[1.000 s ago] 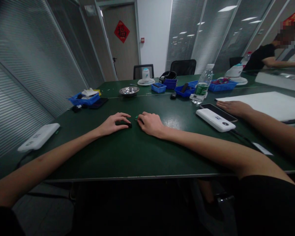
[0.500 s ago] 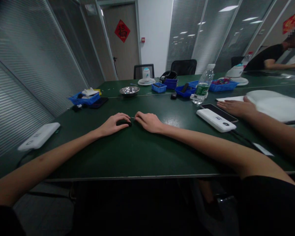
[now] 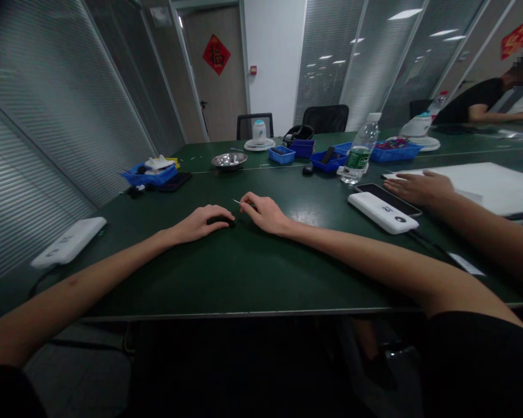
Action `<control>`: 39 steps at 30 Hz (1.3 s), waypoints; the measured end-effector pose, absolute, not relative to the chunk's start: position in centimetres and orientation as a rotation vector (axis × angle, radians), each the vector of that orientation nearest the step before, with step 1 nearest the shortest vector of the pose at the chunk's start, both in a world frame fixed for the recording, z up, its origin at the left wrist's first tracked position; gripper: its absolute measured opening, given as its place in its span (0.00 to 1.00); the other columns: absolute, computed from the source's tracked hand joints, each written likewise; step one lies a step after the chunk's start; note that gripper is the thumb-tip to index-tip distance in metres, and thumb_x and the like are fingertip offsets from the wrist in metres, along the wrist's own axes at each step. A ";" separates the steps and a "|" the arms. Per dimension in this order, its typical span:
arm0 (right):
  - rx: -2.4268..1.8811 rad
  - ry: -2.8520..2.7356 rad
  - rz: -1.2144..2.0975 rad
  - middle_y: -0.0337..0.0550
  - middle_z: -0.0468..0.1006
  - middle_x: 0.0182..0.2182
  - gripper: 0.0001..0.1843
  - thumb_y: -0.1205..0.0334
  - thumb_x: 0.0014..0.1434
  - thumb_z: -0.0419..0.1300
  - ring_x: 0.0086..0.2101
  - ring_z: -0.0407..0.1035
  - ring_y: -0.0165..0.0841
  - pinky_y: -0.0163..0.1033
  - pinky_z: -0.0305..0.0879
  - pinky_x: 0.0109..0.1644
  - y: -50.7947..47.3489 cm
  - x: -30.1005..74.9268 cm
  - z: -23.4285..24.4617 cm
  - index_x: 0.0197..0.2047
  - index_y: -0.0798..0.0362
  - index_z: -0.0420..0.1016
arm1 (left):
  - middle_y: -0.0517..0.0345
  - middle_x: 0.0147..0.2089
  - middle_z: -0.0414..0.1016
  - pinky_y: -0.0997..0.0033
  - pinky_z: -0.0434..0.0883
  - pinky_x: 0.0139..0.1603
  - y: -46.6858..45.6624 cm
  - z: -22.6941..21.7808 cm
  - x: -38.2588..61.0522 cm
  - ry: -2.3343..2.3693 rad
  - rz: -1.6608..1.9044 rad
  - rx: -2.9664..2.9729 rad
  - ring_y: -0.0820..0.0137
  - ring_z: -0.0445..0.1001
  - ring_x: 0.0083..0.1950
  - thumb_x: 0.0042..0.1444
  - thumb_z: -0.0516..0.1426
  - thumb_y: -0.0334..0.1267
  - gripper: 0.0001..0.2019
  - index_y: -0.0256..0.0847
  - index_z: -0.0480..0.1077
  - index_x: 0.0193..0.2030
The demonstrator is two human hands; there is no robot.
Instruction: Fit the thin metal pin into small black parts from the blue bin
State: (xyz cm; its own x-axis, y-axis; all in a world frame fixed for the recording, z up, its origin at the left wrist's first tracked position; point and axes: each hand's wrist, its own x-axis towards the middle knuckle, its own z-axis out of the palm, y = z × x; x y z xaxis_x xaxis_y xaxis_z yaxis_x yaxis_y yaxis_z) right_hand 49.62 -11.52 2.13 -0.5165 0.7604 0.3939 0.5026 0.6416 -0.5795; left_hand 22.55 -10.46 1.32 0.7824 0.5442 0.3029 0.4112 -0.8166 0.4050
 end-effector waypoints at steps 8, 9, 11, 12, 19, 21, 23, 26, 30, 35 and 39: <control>-0.963 -2.280 0.506 0.46 0.80 0.42 0.15 0.55 0.75 0.51 0.37 0.71 0.33 0.37 0.62 0.41 -11.8 49.7 2.3 0.50 0.55 0.74 | 0.48 0.59 0.77 0.56 0.69 0.63 -7.8 1.2 19.4 0.962 0.541 2.744 0.60 0.74 0.60 0.72 0.52 0.45 0.18 0.43 0.73 0.62; -0.963 -2.284 0.502 0.45 0.80 0.42 0.15 0.55 0.75 0.51 0.36 0.71 0.33 0.37 0.62 0.41 -11.8 49.7 2.2 0.50 0.55 0.74 | 0.48 0.59 0.76 0.56 0.69 0.63 -7.2 1.1 18.6 1.044 0.539 2.752 0.59 0.74 0.60 0.72 0.53 0.45 0.18 0.43 0.72 0.62; -0.958 -2.287 0.483 0.45 0.79 0.40 0.15 0.55 0.75 0.51 0.35 0.70 0.33 0.37 0.62 0.40 -11.7 49.8 2.1 0.50 0.55 0.74 | 0.47 0.60 0.76 0.55 0.69 0.63 -6.0 1.0 16.8 1.236 0.536 2.757 0.58 0.74 0.61 0.71 0.53 0.46 0.18 0.41 0.73 0.61; -0.951 -2.288 0.474 0.45 0.79 0.40 0.15 0.55 0.75 0.51 0.35 0.70 0.32 0.37 0.62 0.40 -11.7 49.8 2.1 0.50 0.56 0.74 | 0.46 0.59 0.76 0.56 0.68 0.64 -5.3 0.9 15.8 1.347 0.534 2.752 0.57 0.74 0.61 0.70 0.53 0.46 0.18 0.41 0.73 0.60; -0.941 -2.308 0.472 0.45 0.79 0.41 0.14 0.56 0.75 0.51 0.35 0.70 0.32 0.37 0.62 0.41 -11.5 49.8 1.9 0.51 0.55 0.74 | 0.43 0.55 0.78 0.57 0.69 0.60 -2.1 -0.4 7.2 2.050 0.490 2.617 0.53 0.75 0.58 0.70 0.52 0.46 0.19 0.41 0.75 0.59; -0.952 -2.314 0.477 0.45 0.79 0.41 0.14 0.56 0.75 0.51 0.36 0.70 0.32 0.37 0.62 0.41 -11.6 49.8 1.9 0.51 0.55 0.73 | 0.42 0.54 0.79 0.57 0.70 0.58 -1.6 -0.6 5.1 2.168 0.495 2.561 0.51 0.76 0.57 0.69 0.53 0.46 0.19 0.40 0.76 0.59; -0.952 -2.317 0.481 0.45 0.80 0.41 0.14 0.56 0.75 0.51 0.36 0.70 0.33 0.37 0.62 0.41 -11.6 49.8 1.9 0.52 0.55 0.73 | 0.42 0.54 0.79 0.57 0.70 0.58 -1.2 -0.8 3.7 2.246 0.493 2.494 0.51 0.76 0.57 0.67 0.55 0.46 0.19 0.40 0.77 0.58; -0.944 -2.318 0.469 0.45 0.79 0.41 0.15 0.55 0.75 0.51 0.36 0.70 0.33 0.38 0.62 0.41 -11.7 49.9 1.9 0.52 0.55 0.73 | 0.43 0.53 0.80 0.58 0.70 0.58 -0.9 -0.6 2.7 2.294 0.501 2.388 0.52 0.77 0.56 0.65 0.56 0.45 0.19 0.40 0.77 0.58; -0.942 -2.322 0.463 0.45 0.79 0.41 0.15 0.55 0.75 0.51 0.36 0.70 0.33 0.38 0.62 0.42 -11.7 49.9 1.9 0.51 0.55 0.73 | 0.46 0.51 0.82 0.59 0.72 0.57 -1.1 -0.2 2.6 2.312 0.553 2.262 0.54 0.77 0.54 0.62 0.58 0.41 0.19 0.39 0.77 0.57; -0.946 -2.329 0.450 0.45 0.79 0.41 0.15 0.55 0.74 0.51 0.36 0.71 0.33 0.37 0.62 0.41 -11.6 49.8 1.9 0.51 0.55 0.73 | 0.45 0.50 0.81 0.57 0.71 0.59 -1.3 0.1 2.4 2.334 0.566 2.257 0.53 0.77 0.56 0.60 0.58 0.37 0.20 0.36 0.76 0.58; -0.930 -2.332 0.431 0.45 0.80 0.42 0.14 0.55 0.74 0.52 0.37 0.72 0.34 0.38 0.63 0.42 -11.5 49.8 1.7 0.50 0.54 0.73 | 0.42 0.54 0.80 0.58 0.72 0.59 -1.1 0.4 1.9 2.355 0.533 2.191 0.53 0.77 0.55 0.59 0.59 0.37 0.21 0.35 0.75 0.59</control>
State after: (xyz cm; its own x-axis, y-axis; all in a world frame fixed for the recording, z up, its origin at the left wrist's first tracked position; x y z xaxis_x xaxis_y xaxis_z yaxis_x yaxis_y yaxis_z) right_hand 49.84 -11.46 1.74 -0.5850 0.7056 0.3999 0.5163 0.7042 -0.4873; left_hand 1.92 -1.07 0.43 -0.0930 0.9478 0.3049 0.9867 0.0468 0.1556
